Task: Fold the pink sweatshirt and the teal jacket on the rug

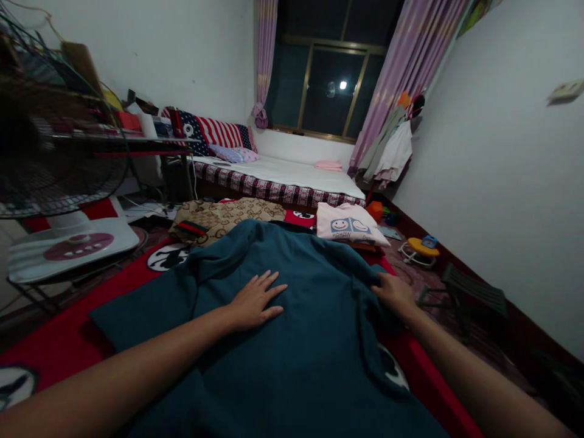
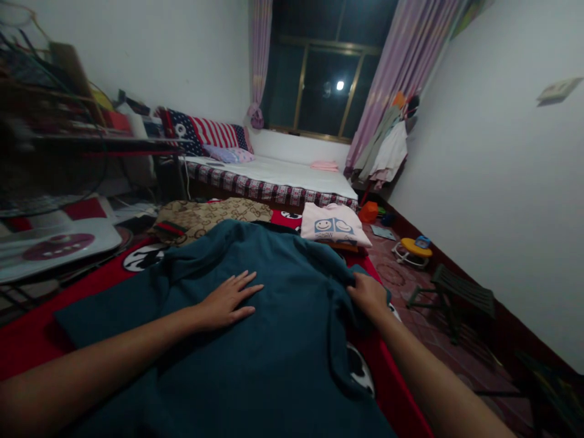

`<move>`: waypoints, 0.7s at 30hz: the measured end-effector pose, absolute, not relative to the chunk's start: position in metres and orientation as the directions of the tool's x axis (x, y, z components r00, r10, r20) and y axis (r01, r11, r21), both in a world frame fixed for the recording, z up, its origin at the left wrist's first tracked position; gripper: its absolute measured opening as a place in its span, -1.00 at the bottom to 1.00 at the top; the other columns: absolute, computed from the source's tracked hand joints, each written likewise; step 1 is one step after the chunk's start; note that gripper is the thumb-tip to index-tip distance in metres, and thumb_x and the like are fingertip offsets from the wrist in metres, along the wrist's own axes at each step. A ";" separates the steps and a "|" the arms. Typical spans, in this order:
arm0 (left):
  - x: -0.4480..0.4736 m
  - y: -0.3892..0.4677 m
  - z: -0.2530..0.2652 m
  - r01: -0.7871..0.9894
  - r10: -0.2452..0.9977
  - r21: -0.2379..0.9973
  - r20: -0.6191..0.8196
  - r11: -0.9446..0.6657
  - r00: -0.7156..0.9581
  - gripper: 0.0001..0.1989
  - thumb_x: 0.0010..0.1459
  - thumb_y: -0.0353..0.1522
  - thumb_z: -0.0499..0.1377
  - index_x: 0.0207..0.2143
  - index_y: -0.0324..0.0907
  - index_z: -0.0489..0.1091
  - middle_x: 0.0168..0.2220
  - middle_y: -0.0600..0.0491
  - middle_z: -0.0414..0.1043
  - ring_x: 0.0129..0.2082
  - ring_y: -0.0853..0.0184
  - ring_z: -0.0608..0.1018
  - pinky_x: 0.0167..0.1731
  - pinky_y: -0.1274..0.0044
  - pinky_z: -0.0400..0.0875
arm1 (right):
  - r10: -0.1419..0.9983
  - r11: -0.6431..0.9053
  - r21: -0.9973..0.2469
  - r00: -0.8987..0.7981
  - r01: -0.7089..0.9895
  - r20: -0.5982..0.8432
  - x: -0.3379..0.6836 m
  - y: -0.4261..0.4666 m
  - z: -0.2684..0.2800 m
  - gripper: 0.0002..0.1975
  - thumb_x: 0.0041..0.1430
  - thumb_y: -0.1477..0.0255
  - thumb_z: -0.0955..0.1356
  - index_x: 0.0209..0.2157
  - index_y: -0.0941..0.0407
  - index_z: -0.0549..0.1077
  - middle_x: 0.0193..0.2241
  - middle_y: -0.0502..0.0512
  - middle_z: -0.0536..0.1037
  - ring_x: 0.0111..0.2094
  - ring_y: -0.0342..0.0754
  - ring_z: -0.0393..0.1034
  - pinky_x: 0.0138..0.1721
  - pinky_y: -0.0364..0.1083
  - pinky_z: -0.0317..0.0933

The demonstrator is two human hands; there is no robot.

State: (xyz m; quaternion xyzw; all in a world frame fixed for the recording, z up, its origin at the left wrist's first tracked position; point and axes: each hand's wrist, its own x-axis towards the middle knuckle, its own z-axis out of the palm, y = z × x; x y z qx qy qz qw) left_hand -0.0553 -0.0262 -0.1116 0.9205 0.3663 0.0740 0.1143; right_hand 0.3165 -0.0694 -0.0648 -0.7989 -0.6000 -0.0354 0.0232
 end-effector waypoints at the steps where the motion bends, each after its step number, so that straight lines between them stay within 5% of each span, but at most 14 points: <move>1: -0.057 -0.022 -0.105 0.645 0.679 0.285 0.028 -0.709 0.734 -0.40 0.18 -0.06 0.09 0.25 0.01 0.15 0.34 -0.08 -0.05 0.33 0.04 0.02 0.23 0.16 0.01 | 0.951 -0.310 0.075 0.308 0.948 0.036 0.322 -0.070 -0.061 -0.75 0.10 0.42 0.26 -0.21 0.16 0.48 -0.20 0.28 0.56 -0.15 0.16 0.46 -0.28 -0.03 0.23; 4: -0.060 -0.001 -0.079 0.682 0.742 0.338 0.082 -0.649 0.665 -0.50 0.09 -0.21 0.21 0.11 -0.04 0.35 0.26 -0.07 0.15 0.19 0.08 0.31 0.13 0.30 0.25 | 0.942 -0.336 0.204 0.333 0.920 0.051 0.321 -0.062 -0.050 -0.71 0.07 0.52 0.25 -0.16 0.20 0.46 -0.13 0.35 0.51 -0.11 0.23 0.43 -0.25 0.04 0.24; 9: -0.054 0.036 -0.047 0.768 0.854 0.411 0.404 -0.490 0.329 -0.64 0.16 -0.35 0.10 0.02 -0.19 0.40 0.11 -0.08 0.29 -0.15 0.26 0.54 -0.05 0.40 0.42 | 0.940 -0.195 -0.030 0.195 0.980 0.281 0.274 -0.030 -0.040 -0.59 0.13 0.45 0.24 0.04 0.14 0.35 0.04 0.27 0.38 -0.06 0.12 0.39 -0.16 0.00 0.26; 13: -0.038 0.042 -0.067 0.704 0.778 0.349 0.394 -0.619 0.489 -0.57 0.22 -0.27 0.06 0.12 -0.18 0.32 0.18 -0.09 0.23 0.12 0.18 0.38 0.12 0.37 0.27 | 0.930 0.023 -0.076 0.006 0.997 0.368 0.251 -0.008 -0.067 -0.49 0.24 0.26 0.23 0.19 0.13 0.22 0.19 0.24 0.26 0.16 0.12 0.18 0.11 0.06 0.11; 17: -0.023 0.037 -0.108 0.754 0.785 0.219 0.214 -0.619 0.582 -0.42 0.24 -0.07 0.00 0.26 -0.04 0.13 0.34 -0.08 -0.06 0.32 0.05 0.04 0.24 0.14 -0.07 | 0.988 0.017 -0.132 0.004 0.991 0.155 0.256 0.001 -0.108 -0.44 0.31 0.10 0.11 0.26 0.02 0.13 0.31 0.14 0.06 0.31 0.18 -0.11 0.19 0.35 -0.13; 21: -0.019 0.036 -0.125 0.793 0.814 0.187 0.190 -0.579 0.549 -0.43 0.26 -0.02 -0.08 0.23 -0.03 0.19 0.34 -0.09 -0.03 0.33 0.06 0.00 0.25 0.14 -0.18 | 0.986 0.025 -0.338 0.032 0.941 0.162 0.268 0.005 -0.118 -0.47 0.27 0.11 0.17 0.18 0.06 0.26 0.27 0.17 0.16 0.30 0.18 -0.05 0.22 0.34 -0.17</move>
